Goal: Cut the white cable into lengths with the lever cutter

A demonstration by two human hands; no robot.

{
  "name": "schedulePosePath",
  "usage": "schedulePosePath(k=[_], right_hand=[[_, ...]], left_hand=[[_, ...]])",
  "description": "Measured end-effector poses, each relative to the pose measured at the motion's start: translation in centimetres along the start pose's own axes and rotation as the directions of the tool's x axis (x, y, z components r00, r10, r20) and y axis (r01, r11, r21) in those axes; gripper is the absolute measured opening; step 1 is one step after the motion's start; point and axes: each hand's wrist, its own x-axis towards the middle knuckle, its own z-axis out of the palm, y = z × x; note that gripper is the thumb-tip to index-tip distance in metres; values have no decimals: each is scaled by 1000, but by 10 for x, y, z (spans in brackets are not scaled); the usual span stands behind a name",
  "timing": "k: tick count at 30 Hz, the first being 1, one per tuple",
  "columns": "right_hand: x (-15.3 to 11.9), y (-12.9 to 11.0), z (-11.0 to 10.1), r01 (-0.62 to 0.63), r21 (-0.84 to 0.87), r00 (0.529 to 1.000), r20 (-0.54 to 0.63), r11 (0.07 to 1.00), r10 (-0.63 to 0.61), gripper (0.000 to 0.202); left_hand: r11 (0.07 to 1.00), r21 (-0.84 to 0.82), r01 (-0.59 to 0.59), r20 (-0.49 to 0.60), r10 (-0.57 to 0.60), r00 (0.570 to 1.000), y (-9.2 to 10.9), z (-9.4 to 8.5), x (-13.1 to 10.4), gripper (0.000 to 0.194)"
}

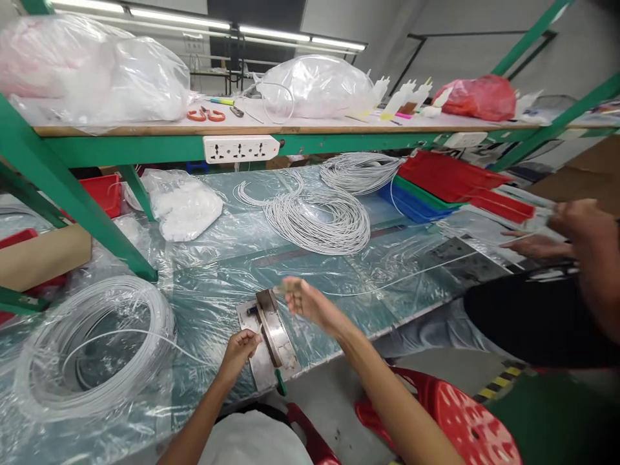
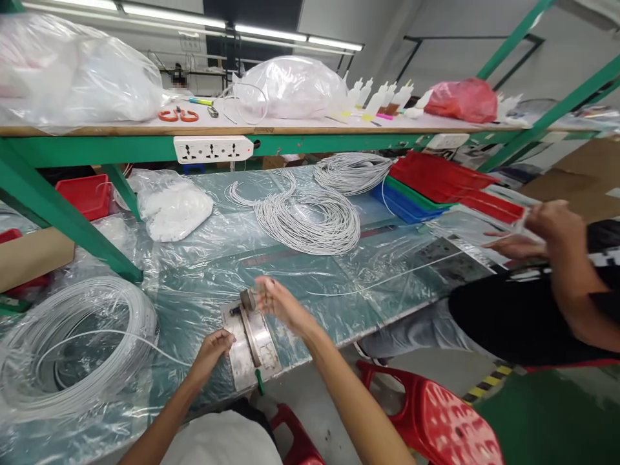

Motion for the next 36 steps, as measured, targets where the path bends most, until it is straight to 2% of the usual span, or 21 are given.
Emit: schedulePosePath(k=[2, 5, 7, 9, 11, 14, 16, 17, 18, 19, 21, 22, 23, 25, 27, 29, 31, 33, 34, 35, 36], right_hand=[[48, -13, 1, 15, -79, 1000, -11, 997, -16, 50], [117, -19, 8, 17, -262, 989, -137, 965, -54, 45], [153, -18, 14, 14, -335, 976, -201, 942, -86, 41], [176, -15, 19, 21, -365, 970, -219, 931, -108, 42], [181, -9, 22, 41, -386, 965, -225, 922, -137, 49], [154, 15, 25, 166, -443, 944, -186, 881, -272, 63], [116, 43, 32, 267, -485, 952, -4, 833, -307, 67], [94, 60, 39, 292, -493, 956, 137, 820, -259, 68], [71, 77, 47, 283, -482, 942, 303, 829, -146, 72], [49, 93, 58, 250, -472, 906, 421, 845, -32, 73], [10, 118, 81, 229, -429, 880, 476, 874, 3, 51], [-5, 125, 92, 232, -397, 885, 465, 888, -23, 39], [-17, 127, 99, 241, -361, 898, 435, 901, -65, 38], [-37, 117, 101, 235, -282, 931, 340, 930, -133, 50], [-53, 91, 85, 235, -195, 966, 160, 952, -205, 52], [-71, 56, 52, 287, -107, 949, -106, 952, -298, 48], [-89, 19, 11, 374, -92, 849, -367, 923, -380, 44], [-103, -12, -34, 421, -123, 731, -539, 898, -417, 41], [-108, -24, -57, 426, -137, 692, -587, 894, -419, 40], [-111, -33, -80, 422, -142, 668, -619, 895, -413, 40], [-112, -39, -103, 409, -136, 660, -639, 903, -395, 39]], left_hand=[[999, -43, 10, 27, -9, 1000, 11, 1, -7, 46], [996, -85, -10, 30, 13, 999, 26, 2, -18, 47], [994, -101, -50, 5, 51, 999, 36, 3, -26, 45], [990, -114, -87, -29, 84, 996, 46, 3, -32, 44], [982, -141, -124, -80, 114, 990, 58, 0, -38, 42], [947, -246, -207, -184, 164, 969, 80, -8, -44, 40], [895, -349, -278, -255, 195, 947, 96, -13, -46, 36], [861, -403, -310, -281, 206, 937, 104, -13, -47, 35], [825, -456, -335, -298, 213, 930, 110, -12, -47, 33], [788, -503, -355, -308, 220, 926, 117, -9, -46, 33], [736, -574, -359, -293, 224, 929, 127, 1, -44, 33], [728, -591, -347, -271, 225, 936, 130, 8, -43, 32], [738, -587, -332, -242, 232, 942, 133, 14, -42, 32], [825, -481, -297, -133, 266, 955, 136, 24, -40, 33], [936, -236, -260, 55, 280, 959, 135, 25, -39, 38], [972, 63, -225, 258, 202, 945, 128, 19, -42, 42], [934, 308, -181, 432, 33, 901, 116, 6, -48, 38], [873, 472, -124, 548, -180, 817, 99, -12, -56, 35], [849, 520, -88, 572, -271, 774, 90, -23, -60, 34], [836, 547, -43, 565, -331, 756, 82, -36, -65, 34], [832, 555, 6, 523, -354, 776, 74, -50, -69, 35]])
